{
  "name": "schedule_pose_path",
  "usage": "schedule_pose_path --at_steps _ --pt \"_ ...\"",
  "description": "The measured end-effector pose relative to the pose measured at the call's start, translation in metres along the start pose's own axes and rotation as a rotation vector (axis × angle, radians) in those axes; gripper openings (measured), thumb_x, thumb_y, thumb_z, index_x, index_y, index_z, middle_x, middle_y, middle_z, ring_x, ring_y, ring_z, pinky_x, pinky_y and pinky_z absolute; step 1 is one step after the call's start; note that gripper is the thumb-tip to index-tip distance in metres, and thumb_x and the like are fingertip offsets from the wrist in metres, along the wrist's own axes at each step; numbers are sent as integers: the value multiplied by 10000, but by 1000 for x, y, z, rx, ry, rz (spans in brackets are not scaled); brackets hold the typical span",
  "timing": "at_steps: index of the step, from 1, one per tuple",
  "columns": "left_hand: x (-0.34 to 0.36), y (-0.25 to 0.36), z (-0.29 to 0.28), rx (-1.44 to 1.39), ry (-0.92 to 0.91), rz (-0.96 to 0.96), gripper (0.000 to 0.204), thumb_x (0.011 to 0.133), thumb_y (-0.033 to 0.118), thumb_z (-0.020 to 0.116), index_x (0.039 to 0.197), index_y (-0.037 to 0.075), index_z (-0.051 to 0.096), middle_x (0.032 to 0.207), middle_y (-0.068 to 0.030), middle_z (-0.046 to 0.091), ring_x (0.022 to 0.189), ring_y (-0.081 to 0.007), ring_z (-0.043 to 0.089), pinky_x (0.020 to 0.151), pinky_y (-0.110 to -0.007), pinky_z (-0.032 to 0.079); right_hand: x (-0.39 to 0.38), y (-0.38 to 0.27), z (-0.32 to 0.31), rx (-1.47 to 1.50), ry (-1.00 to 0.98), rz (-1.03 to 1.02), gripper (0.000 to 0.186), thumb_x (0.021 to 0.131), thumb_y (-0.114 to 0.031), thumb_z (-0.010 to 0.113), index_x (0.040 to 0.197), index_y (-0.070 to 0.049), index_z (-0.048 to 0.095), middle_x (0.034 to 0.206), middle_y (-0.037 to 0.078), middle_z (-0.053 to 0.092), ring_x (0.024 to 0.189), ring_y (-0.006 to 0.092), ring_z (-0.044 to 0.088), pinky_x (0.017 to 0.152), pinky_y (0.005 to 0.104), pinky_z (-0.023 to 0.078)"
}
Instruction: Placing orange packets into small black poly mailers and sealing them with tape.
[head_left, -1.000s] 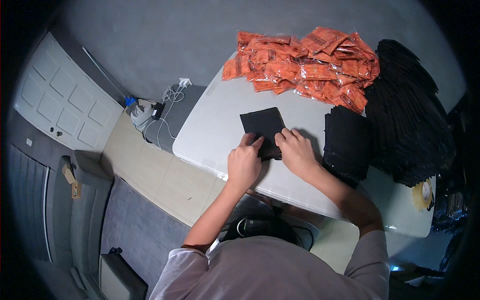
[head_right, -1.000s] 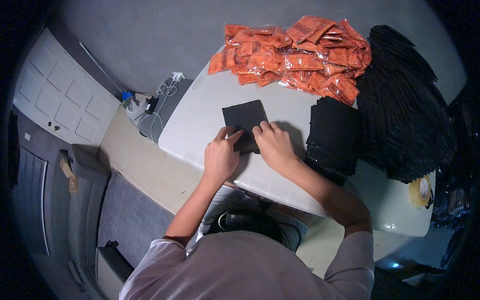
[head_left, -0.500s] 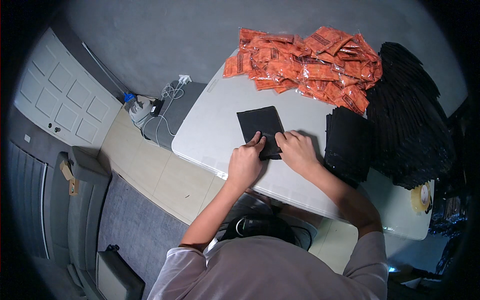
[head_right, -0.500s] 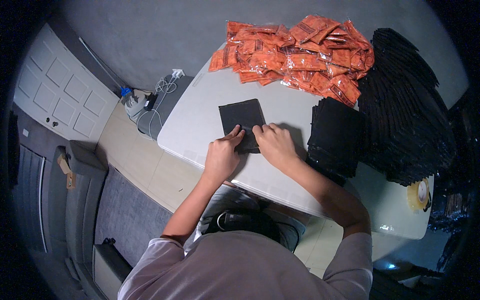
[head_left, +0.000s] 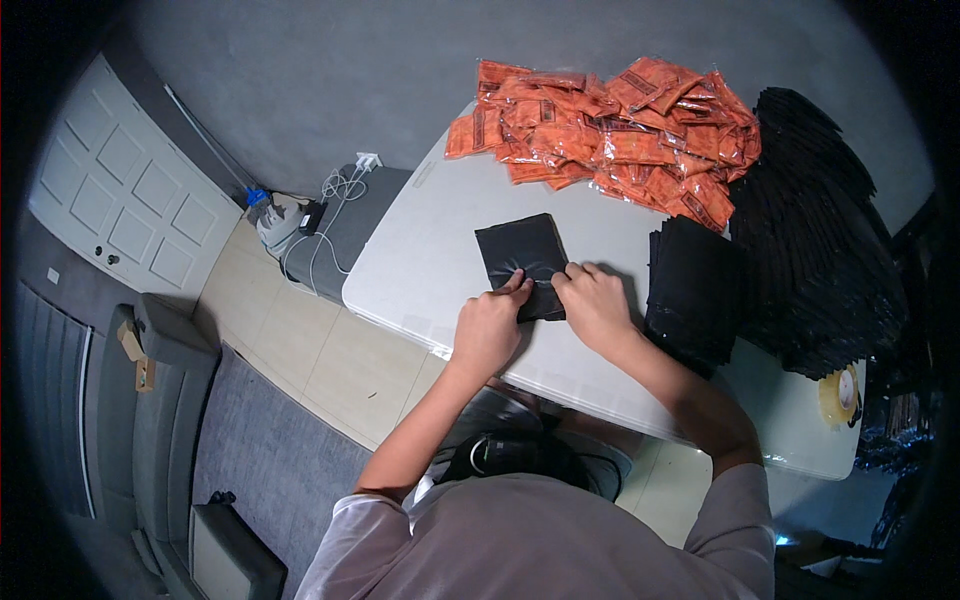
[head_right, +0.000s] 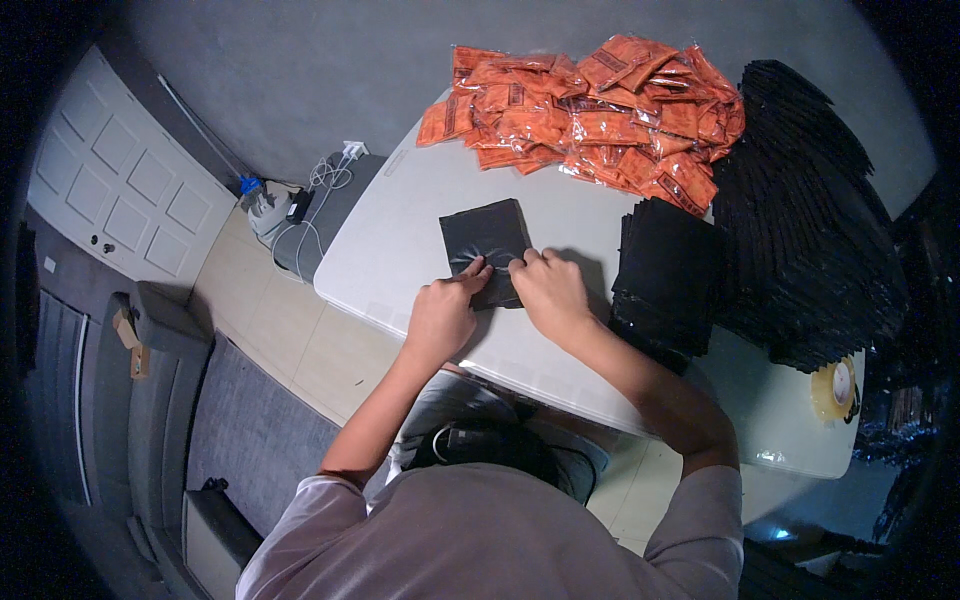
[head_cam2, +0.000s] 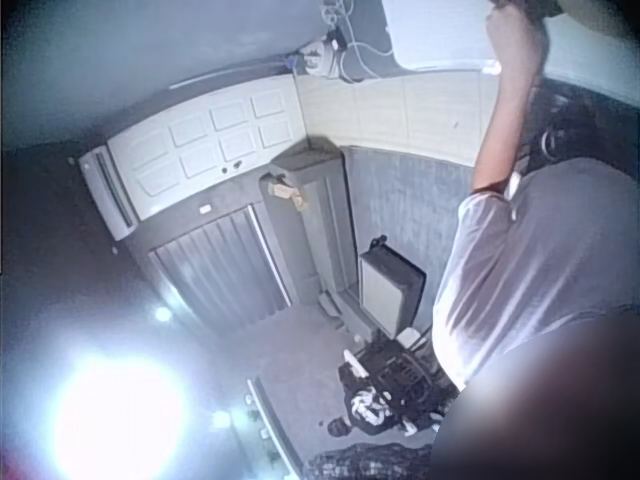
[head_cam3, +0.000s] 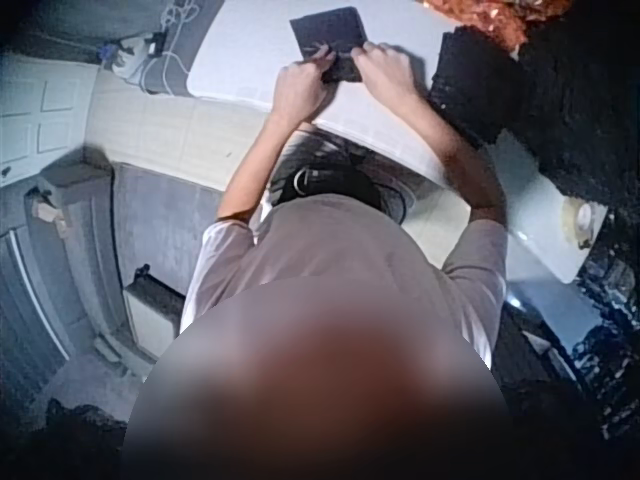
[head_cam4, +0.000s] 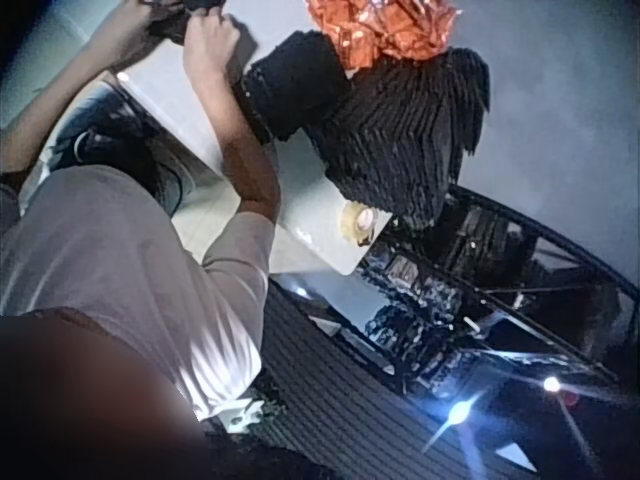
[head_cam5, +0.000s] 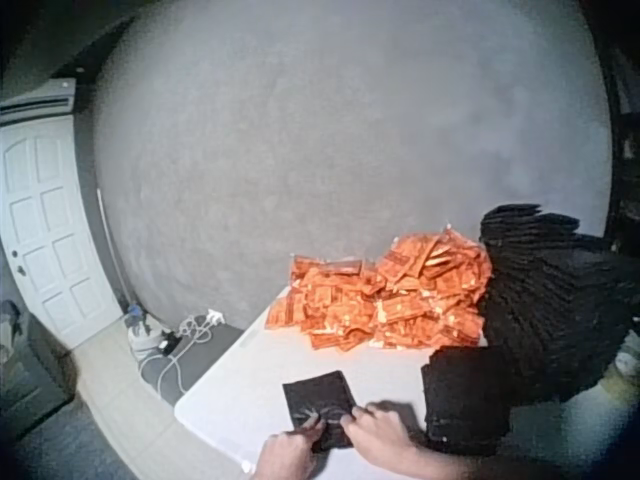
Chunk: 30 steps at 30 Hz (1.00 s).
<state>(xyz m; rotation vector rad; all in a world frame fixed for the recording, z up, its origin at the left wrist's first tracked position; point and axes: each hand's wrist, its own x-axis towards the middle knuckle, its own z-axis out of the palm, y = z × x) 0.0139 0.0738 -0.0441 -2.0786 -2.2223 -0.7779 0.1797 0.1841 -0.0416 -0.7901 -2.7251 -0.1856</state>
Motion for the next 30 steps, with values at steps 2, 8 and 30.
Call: schedule_pose_path --at_steps 2,8,30 --pt "-1 -1 -1 30 -28 -2 577 745 -37 608 1286 107 747 1358 -121 690 843 -376 757 785 -447 630 2 -2 -6 -11 -23 0 125 828 -66 704 951 -52 690 1005 123 703 995 285 724 720 396 624" --pt "2 -1 -8 98 -144 5 551 835 18 576 1358 132 702 1408 -103 666 833 -373 761 773 -458 634 -3 1 8 2 100 -43 424 873 -85 680 1292 -20 659 1339 166 643 1167 316 676 787 390 642" --pt "1 -1 -108 -34 -493 -18 671 879 150 635 1536 83 519 1546 -256 508 1061 -418 714 988 -457 561 16 52 -51 316 -489 -156 776 955 -178 623 1612 49 278 1696 286 237 1577 479 199 1299 527 203"
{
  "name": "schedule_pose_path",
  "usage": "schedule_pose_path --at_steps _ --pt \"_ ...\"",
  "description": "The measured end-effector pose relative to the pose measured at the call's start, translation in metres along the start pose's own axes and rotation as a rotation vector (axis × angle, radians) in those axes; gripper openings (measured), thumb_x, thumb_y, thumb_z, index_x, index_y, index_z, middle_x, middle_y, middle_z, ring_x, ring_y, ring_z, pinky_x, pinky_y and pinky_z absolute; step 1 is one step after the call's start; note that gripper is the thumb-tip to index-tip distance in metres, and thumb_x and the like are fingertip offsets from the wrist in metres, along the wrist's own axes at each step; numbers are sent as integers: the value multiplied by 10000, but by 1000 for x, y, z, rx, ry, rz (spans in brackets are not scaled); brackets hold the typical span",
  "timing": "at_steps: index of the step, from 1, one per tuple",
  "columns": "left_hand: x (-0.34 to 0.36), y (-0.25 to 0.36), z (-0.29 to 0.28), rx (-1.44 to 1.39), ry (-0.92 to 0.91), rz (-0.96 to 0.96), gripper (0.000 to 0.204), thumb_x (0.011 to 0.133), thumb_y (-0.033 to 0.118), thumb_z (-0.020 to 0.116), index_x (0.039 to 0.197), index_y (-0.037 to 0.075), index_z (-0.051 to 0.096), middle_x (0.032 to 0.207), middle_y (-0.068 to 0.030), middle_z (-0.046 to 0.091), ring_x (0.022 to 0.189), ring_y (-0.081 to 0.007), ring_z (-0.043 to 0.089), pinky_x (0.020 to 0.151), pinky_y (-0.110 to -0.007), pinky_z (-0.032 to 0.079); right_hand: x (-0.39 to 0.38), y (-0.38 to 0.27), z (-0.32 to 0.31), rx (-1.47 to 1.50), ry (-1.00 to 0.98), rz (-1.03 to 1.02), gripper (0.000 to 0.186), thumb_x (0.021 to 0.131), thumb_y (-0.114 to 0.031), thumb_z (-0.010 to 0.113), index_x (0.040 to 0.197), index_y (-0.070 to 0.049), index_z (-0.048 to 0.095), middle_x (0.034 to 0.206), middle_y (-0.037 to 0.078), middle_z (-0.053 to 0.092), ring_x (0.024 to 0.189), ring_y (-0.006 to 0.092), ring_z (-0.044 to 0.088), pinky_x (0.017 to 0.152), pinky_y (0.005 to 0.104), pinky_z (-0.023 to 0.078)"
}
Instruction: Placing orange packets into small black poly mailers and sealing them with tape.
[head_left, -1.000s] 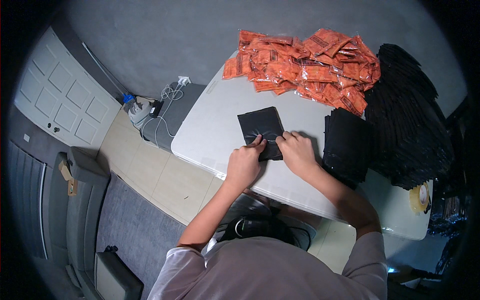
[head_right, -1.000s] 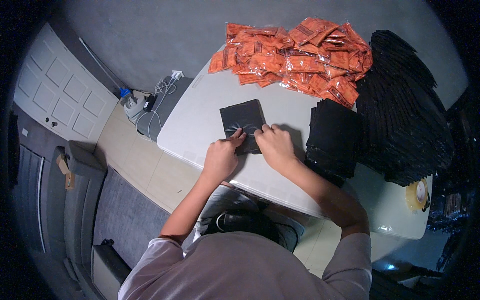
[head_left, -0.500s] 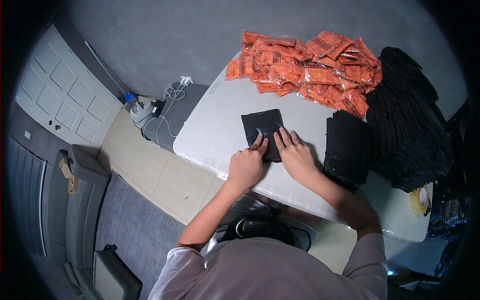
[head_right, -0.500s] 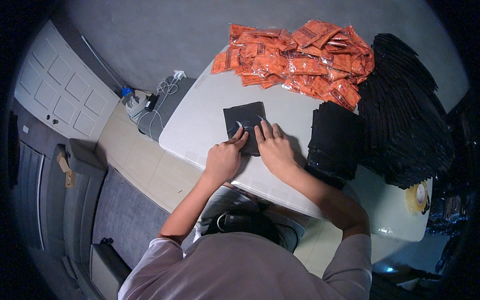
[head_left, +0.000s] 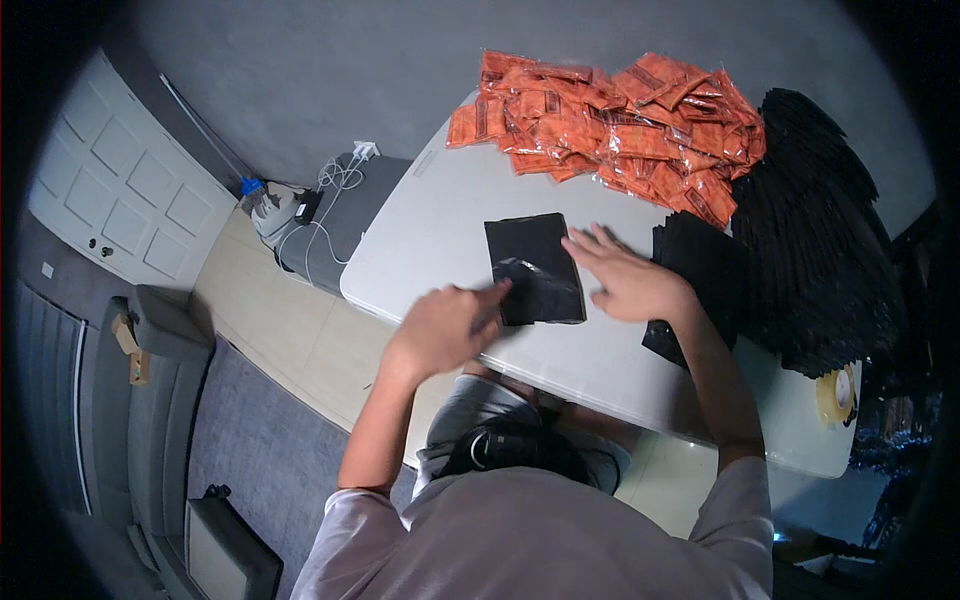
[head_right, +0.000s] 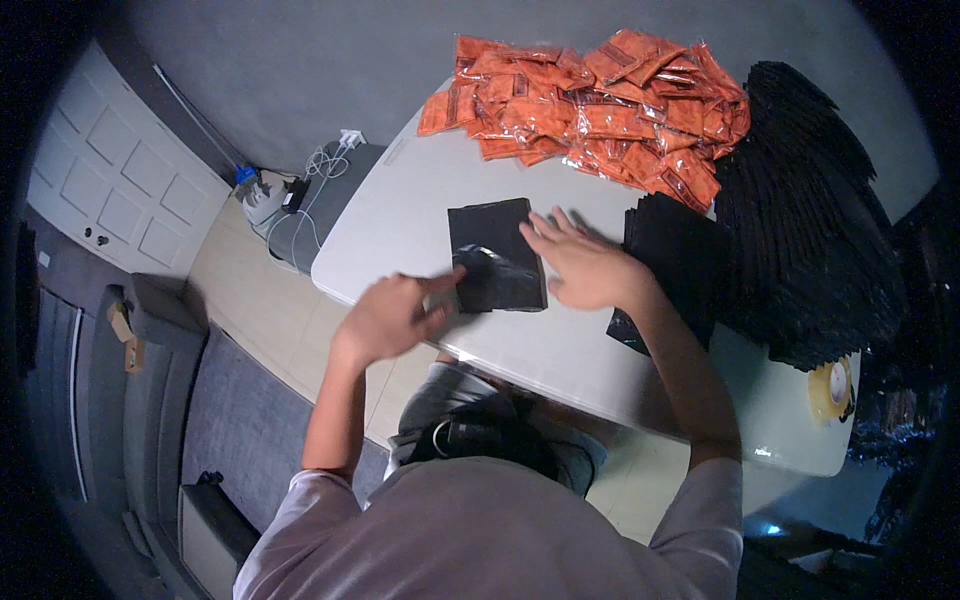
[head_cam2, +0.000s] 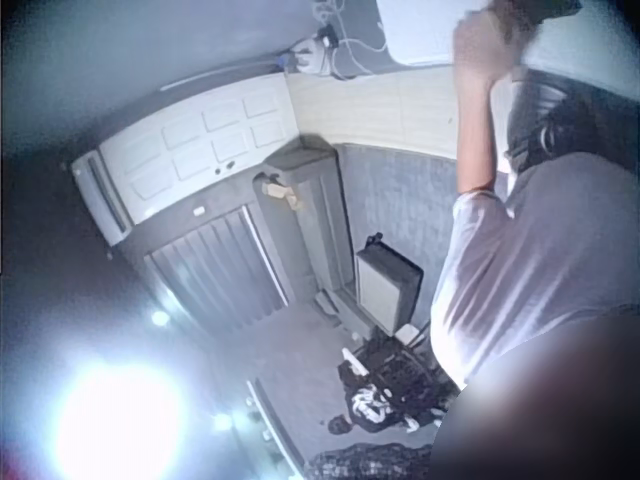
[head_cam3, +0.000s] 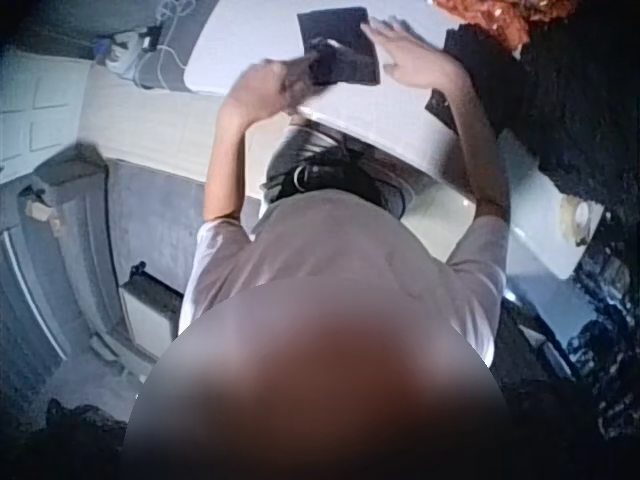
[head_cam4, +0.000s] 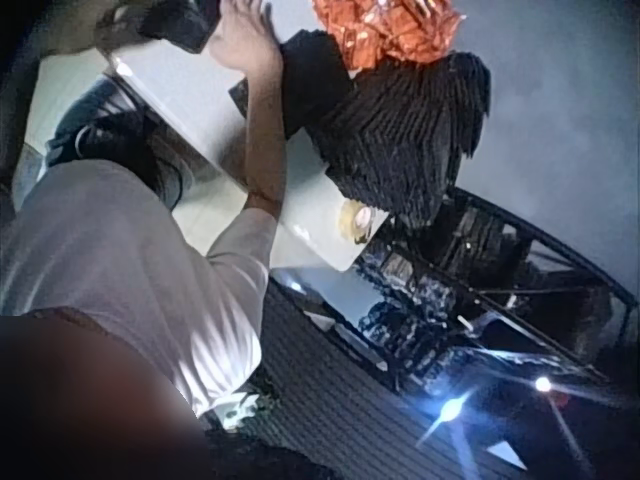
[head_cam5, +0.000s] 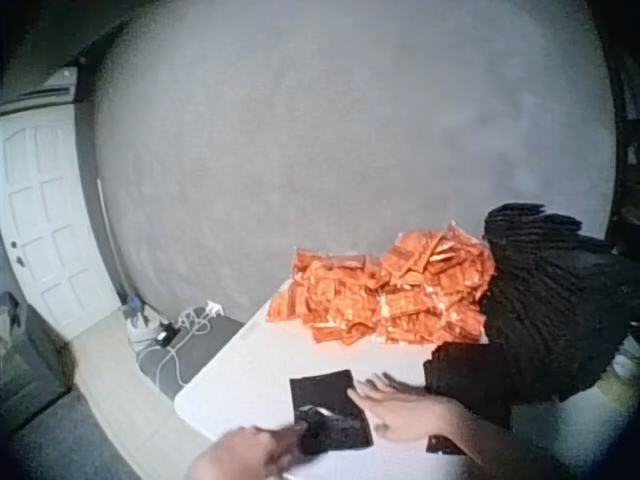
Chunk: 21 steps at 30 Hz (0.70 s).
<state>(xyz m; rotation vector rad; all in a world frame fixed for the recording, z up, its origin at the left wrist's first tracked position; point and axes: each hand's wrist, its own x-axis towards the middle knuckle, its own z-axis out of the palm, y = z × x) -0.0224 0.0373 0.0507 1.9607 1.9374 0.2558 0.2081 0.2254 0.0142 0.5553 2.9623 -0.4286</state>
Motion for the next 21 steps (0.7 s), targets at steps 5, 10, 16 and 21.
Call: schedule_pose_path --at_steps 5,10,16,21 --pt "64 -15 21 -105 175 -92 611 923 84 568 1527 18 501 1498 -287 546 1237 -416 650 1114 -488 482 70 -1 50 104 470 -7 533 1027 -145 505 1497 103 458 1627 278 388 1538 453 316 1274 538 245" --pt "101 -55 86 173 423 109 616 972 36 476 1561 -100 359 1581 -319 439 1485 -466 421 1192 -616 363 103 -13 74 -112 428 63 584 1058 -234 457 1561 56 398 1654 225 376 1559 369 315 1270 517 256" --pt "90 -66 88 188 406 195 600 1022 119 450 1561 -121 340 1616 -317 392 1506 -457 395 1198 -610 352 94 -13 79 -115 509 47 616 1045 -330 501 1545 24 438 1640 217 389 1547 357 324 1266 529 239" --pt "92 -65 83 296 276 147 613 1030 147 432 1567 -128 322 1640 -322 348 1537 -443 355 1200 -648 327 96 -16 80 -168 460 82 635 1036 -335 524 1546 32 432 1644 226 377 1559 366 297 1270 529 232"
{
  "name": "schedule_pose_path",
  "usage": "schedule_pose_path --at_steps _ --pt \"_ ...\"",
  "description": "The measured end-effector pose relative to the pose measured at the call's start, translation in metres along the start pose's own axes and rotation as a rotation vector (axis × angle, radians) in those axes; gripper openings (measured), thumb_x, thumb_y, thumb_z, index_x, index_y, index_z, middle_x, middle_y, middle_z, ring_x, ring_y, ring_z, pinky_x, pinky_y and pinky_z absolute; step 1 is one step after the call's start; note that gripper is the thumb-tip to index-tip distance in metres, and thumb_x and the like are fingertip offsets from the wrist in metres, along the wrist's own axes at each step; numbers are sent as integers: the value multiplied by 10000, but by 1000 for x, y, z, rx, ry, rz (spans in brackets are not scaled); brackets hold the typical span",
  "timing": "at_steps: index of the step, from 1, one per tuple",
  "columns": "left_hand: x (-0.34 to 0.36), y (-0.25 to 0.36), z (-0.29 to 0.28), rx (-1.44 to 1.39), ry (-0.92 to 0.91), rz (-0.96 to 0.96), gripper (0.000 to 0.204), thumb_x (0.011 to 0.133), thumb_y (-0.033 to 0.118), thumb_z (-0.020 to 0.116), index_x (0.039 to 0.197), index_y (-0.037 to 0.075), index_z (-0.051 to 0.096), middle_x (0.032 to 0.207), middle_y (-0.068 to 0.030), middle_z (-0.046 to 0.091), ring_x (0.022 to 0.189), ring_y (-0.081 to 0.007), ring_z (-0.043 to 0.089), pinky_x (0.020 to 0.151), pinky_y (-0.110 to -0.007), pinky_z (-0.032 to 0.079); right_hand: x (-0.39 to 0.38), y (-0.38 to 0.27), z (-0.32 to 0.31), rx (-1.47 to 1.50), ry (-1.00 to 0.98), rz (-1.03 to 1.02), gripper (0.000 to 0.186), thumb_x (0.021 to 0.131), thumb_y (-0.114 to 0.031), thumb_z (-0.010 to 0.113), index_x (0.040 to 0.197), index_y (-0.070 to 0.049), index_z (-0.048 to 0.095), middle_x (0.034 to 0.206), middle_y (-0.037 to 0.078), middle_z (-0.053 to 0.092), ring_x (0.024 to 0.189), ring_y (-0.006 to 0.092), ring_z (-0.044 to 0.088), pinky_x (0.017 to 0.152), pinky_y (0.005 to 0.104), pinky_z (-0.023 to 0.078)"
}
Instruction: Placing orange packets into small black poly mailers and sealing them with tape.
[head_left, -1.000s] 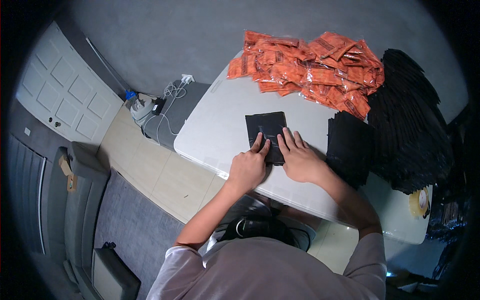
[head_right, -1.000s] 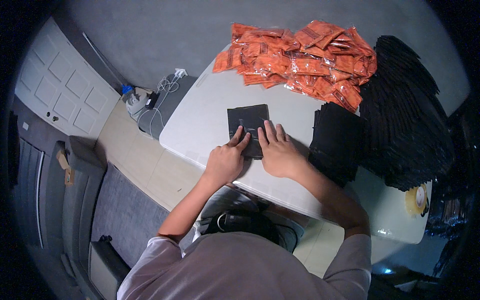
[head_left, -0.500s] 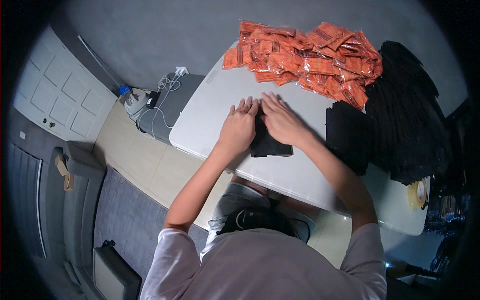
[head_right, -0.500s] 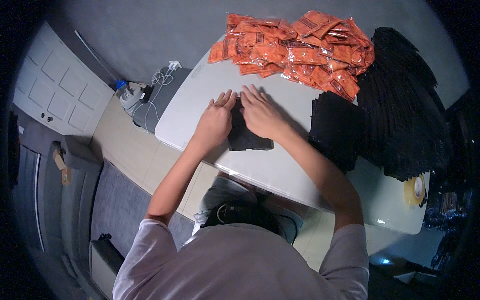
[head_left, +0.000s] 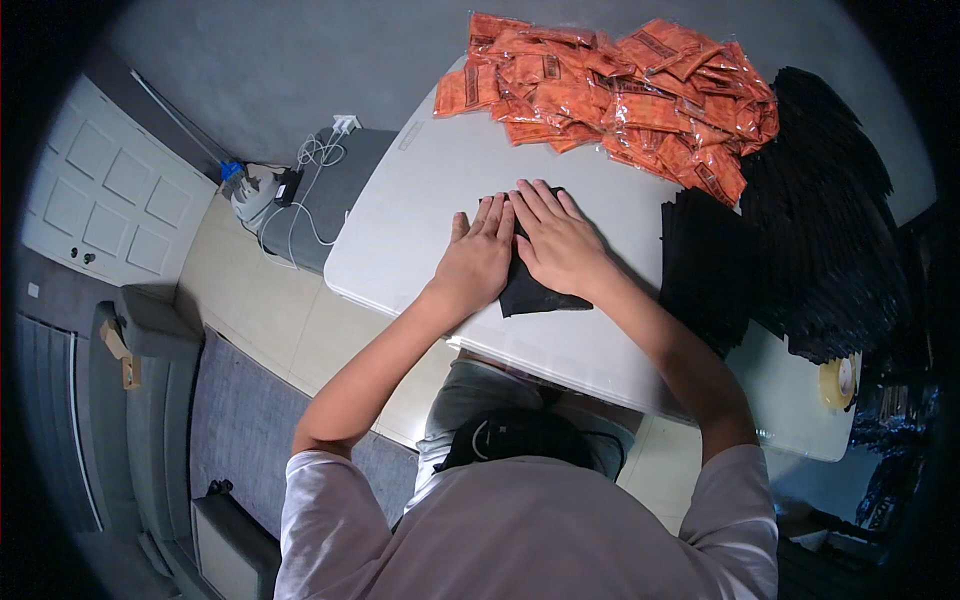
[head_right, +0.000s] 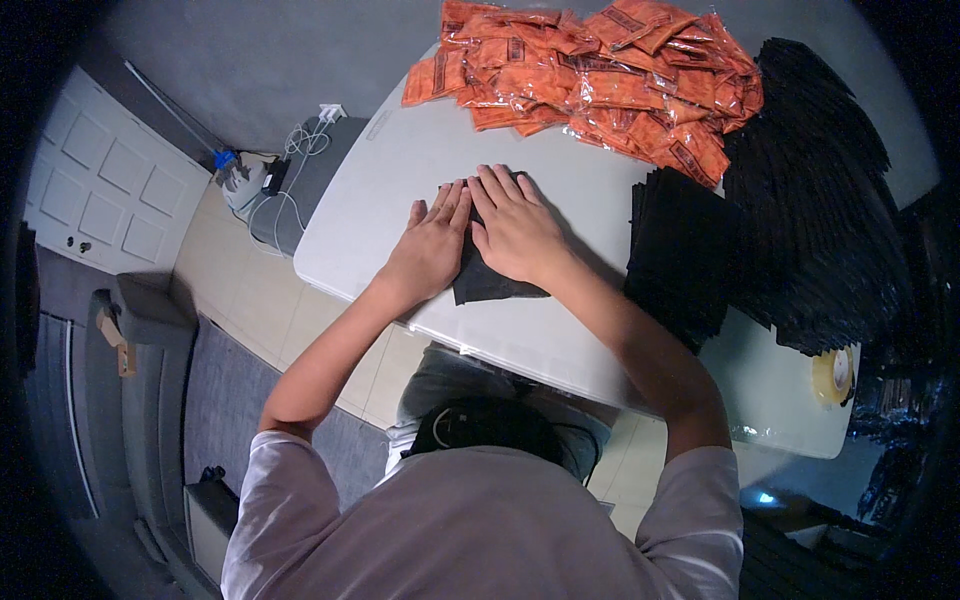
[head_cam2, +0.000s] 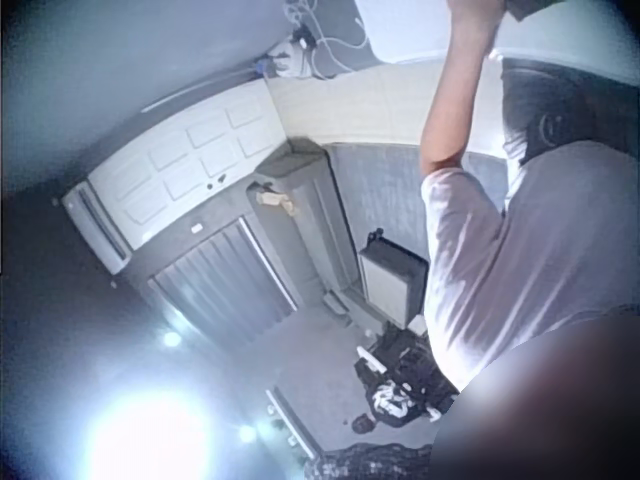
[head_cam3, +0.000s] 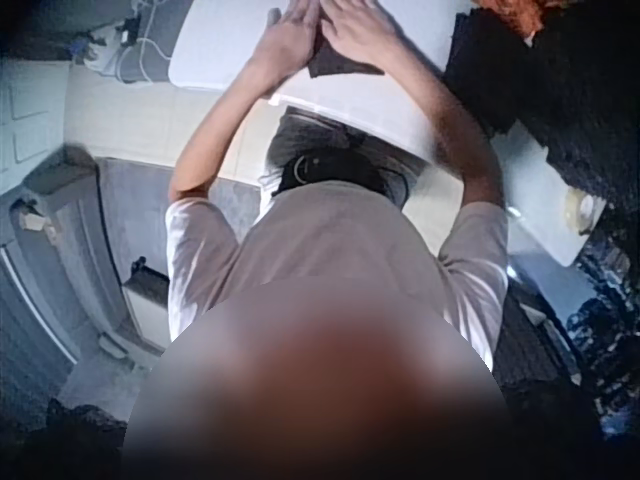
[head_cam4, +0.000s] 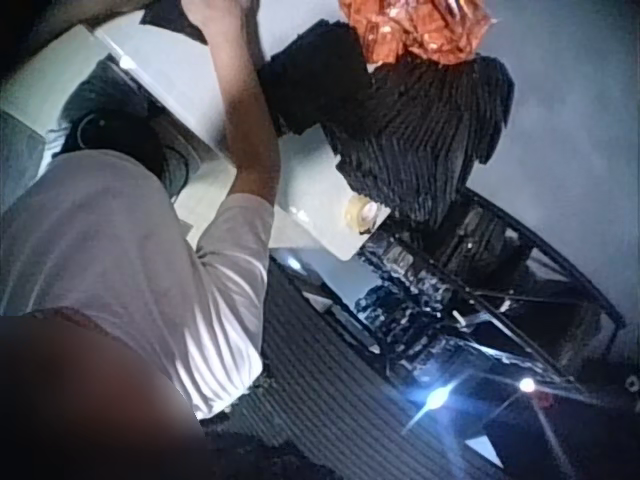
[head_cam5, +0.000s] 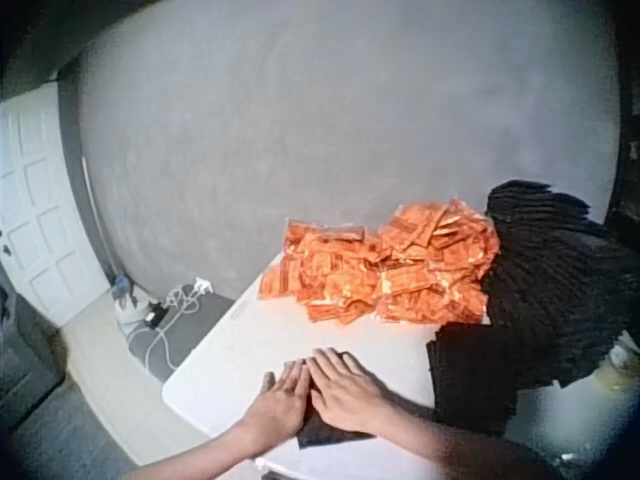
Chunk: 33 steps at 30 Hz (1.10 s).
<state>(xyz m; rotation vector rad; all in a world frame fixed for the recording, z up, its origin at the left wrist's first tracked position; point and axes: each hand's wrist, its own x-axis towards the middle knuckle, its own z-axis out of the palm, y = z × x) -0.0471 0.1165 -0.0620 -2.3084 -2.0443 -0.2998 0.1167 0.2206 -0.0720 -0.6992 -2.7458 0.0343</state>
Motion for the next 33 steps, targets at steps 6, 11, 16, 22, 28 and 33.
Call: schedule_pose_path --at_steps 6,11,16,22,28,33 --pt "5 -1 -23 18 -208 -12 685 1041 182 466 1619 -92 225 1704 -290 221 1590 -412 242 1236 -634 279 -4 2 -8 27 42 -91 677 1037 -332 532 1544 93 393 1661 256 336 1580 393 247 1282 519 226" --pt "10 -12 -40 -7 -381 22 761 1080 296 456 1658 -46 98 1744 -249 97 1625 -376 108 1260 -642 218 -5 5 -9 108 4 -148 748 1043 -391 536 1559 117 347 1669 273 315 1580 400 252 1291 492 219" --pt "16 -9 -53 -25 -510 5 854 1065 366 502 1671 -16 38 1757 -229 25 1635 -359 35 1268 -654 183 -9 5 -13 58 1 -148 838 1023 -485 563 1564 115 338 1657 274 333 1568 386 283 1291 483 223" --pt "21 -13 -57 -29 -566 18 1003 1007 481 593 1669 -22 30 1753 -242 17 1631 -381 31 1260 -674 184 -13 4 -21 44 -36 -99 905 976 -582 613 1598 22 356 1644 271 348 1559 382 298 1273 513 247" --pt "26 -8 -63 11 -608 28 1250 853 558 778 1666 -25 29 1747 -257 22 1627 -393 47 1233 -699 238 -17 2 -23 71 -55 -18 952 940 -664 628 1616 -49 362 1659 275 317 1557 426 281 1256 571 248" --pt "28 -9 -63 -20 -622 13 1335 783 564 844 1672 -4 26 1747 -258 16 1626 -393 54 1229 -707 240 -23 5 -22 57 -39 -12 1023 901 -698 658 1630 -54 341 1672 275 292 1562 444 259 1259 565 240"
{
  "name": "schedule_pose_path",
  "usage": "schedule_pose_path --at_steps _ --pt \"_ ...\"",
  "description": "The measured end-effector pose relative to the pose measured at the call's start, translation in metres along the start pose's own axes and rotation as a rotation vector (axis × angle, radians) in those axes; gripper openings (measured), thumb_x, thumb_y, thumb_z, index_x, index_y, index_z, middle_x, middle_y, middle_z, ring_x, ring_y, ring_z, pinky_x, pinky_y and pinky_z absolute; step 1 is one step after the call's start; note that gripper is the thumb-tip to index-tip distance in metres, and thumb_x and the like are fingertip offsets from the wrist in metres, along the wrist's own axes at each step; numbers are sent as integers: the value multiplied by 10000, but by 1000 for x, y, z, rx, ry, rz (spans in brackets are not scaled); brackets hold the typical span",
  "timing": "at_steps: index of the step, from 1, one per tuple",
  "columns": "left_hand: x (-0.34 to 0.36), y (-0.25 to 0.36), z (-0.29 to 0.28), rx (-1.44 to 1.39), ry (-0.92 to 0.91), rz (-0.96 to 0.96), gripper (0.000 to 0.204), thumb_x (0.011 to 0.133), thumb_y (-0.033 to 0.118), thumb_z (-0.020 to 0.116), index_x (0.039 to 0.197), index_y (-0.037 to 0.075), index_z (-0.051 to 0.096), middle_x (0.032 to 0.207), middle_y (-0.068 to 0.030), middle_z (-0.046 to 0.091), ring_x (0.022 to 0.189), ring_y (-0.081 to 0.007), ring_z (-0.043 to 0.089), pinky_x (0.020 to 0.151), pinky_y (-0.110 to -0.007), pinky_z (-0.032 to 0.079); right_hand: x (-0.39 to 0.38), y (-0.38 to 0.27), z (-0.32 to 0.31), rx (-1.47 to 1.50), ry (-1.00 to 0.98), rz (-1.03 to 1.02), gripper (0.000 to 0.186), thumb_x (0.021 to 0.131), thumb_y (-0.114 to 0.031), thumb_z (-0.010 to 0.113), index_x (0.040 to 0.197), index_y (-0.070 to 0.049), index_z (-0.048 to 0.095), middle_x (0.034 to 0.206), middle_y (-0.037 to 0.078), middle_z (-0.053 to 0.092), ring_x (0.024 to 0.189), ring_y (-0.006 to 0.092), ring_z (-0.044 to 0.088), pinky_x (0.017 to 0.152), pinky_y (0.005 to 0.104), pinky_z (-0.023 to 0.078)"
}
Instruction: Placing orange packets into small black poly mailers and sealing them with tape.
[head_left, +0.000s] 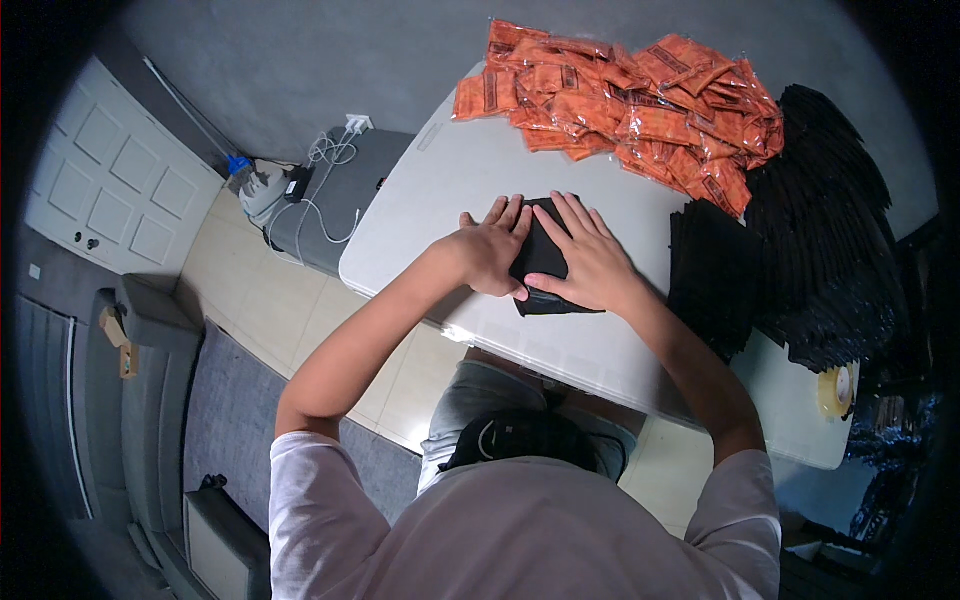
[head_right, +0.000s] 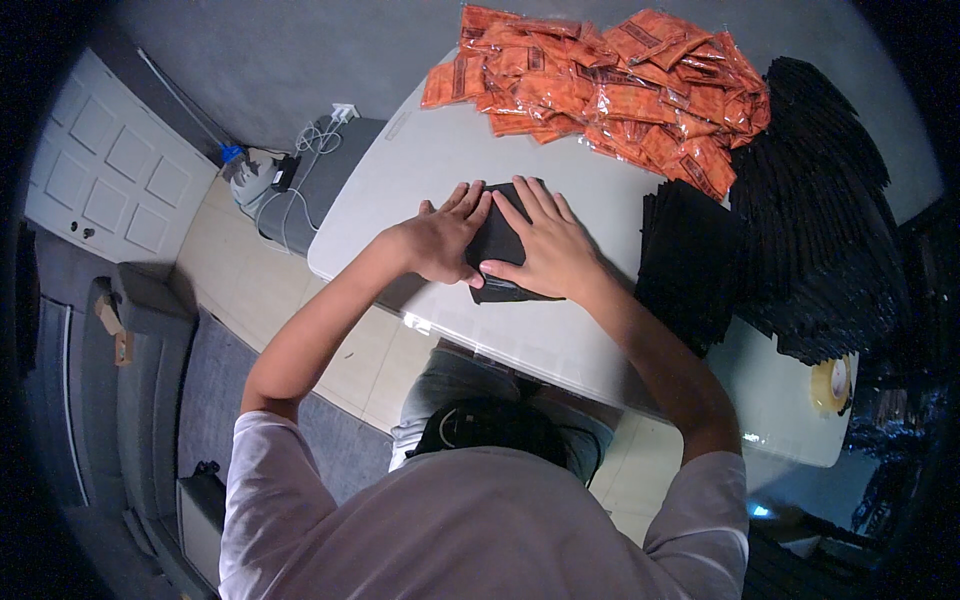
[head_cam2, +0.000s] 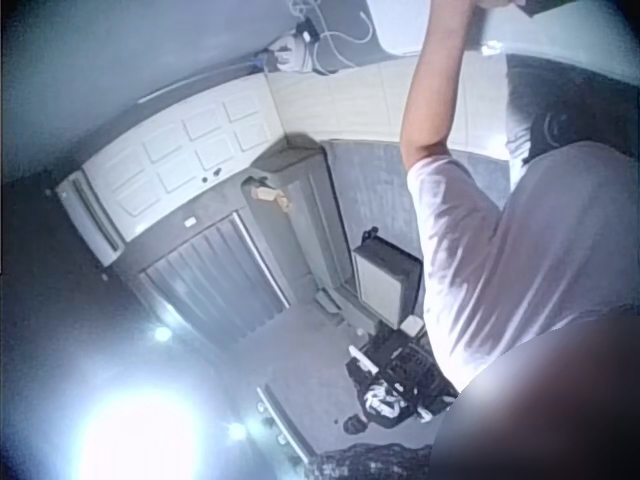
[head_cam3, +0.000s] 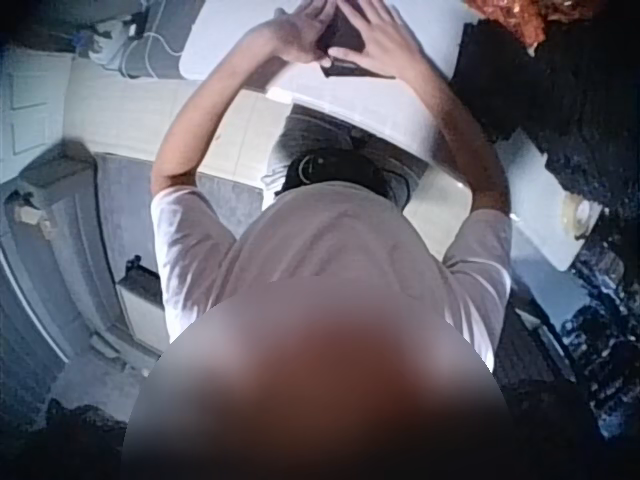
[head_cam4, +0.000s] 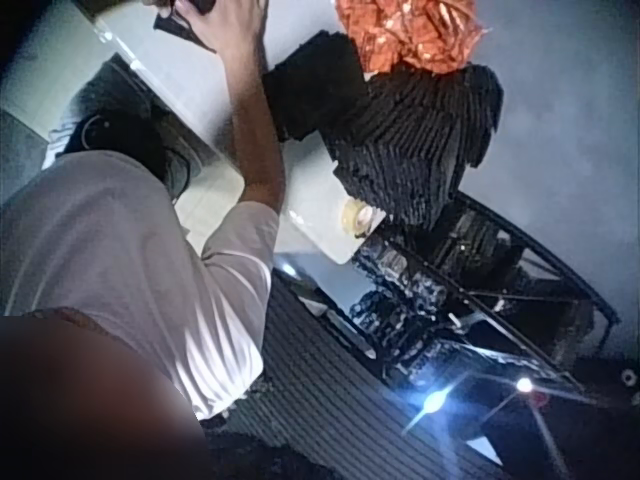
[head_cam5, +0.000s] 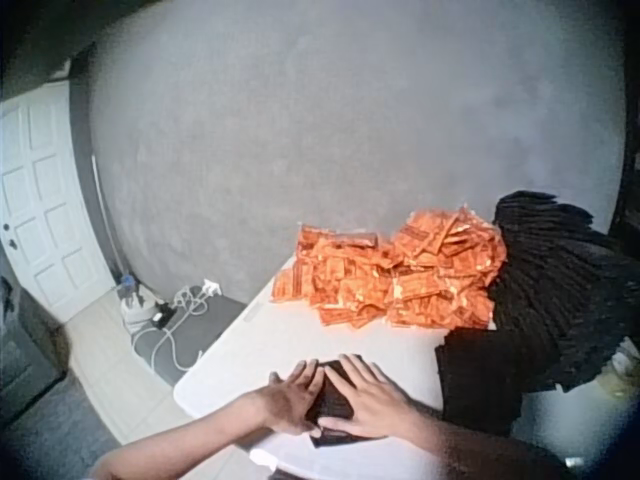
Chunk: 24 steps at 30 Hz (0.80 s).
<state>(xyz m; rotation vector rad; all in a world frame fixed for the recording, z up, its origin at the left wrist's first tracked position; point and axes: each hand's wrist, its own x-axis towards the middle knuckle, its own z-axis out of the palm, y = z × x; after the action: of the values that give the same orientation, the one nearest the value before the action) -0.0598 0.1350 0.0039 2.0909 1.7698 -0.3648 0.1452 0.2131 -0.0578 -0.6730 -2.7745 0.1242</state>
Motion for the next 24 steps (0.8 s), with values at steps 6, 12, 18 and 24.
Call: schedule_pose_path --at_steps 6,12,18,24 --pt "-8 -4 0 -23 61 17 1353 731 568 876 1668 -14 94 1752 -225 79 1621 -371 132 1228 -695 261 -6 -1 -8 26 -61 16 1125 841 -757 684 1641 -55 320 1692 271 253 1580 437 222 1270 557 221" --pt "-44 0 32 -53 419 355 849 812 440 825 1456 -38 549 1558 -212 514 1456 -374 486 1207 -517 404 -11 7 -8 52 -81 46 1177 838 -798 652 1659 -50 260 1715 256 207 1599 422 182 1287 545 184" --pt "-59 -7 55 -111 536 452 450 886 380 780 1223 82 765 1426 -156 657 1379 -330 584 1177 -451 467 -4 29 -2 461 -62 114 780 1092 -561 430 1636 -18 299 1712 215 266 1605 352 209 1305 457 175" --pt "-42 -15 63 281 723 668 284 919 248 763 1157 92 778 1346 -80 719 1310 -264 652 1150 -440 504 -1 39 -4 603 -107 160 657 1120 -496 394 1602 -50 394 1692 210 318 1598 353 234 1298 447 204"
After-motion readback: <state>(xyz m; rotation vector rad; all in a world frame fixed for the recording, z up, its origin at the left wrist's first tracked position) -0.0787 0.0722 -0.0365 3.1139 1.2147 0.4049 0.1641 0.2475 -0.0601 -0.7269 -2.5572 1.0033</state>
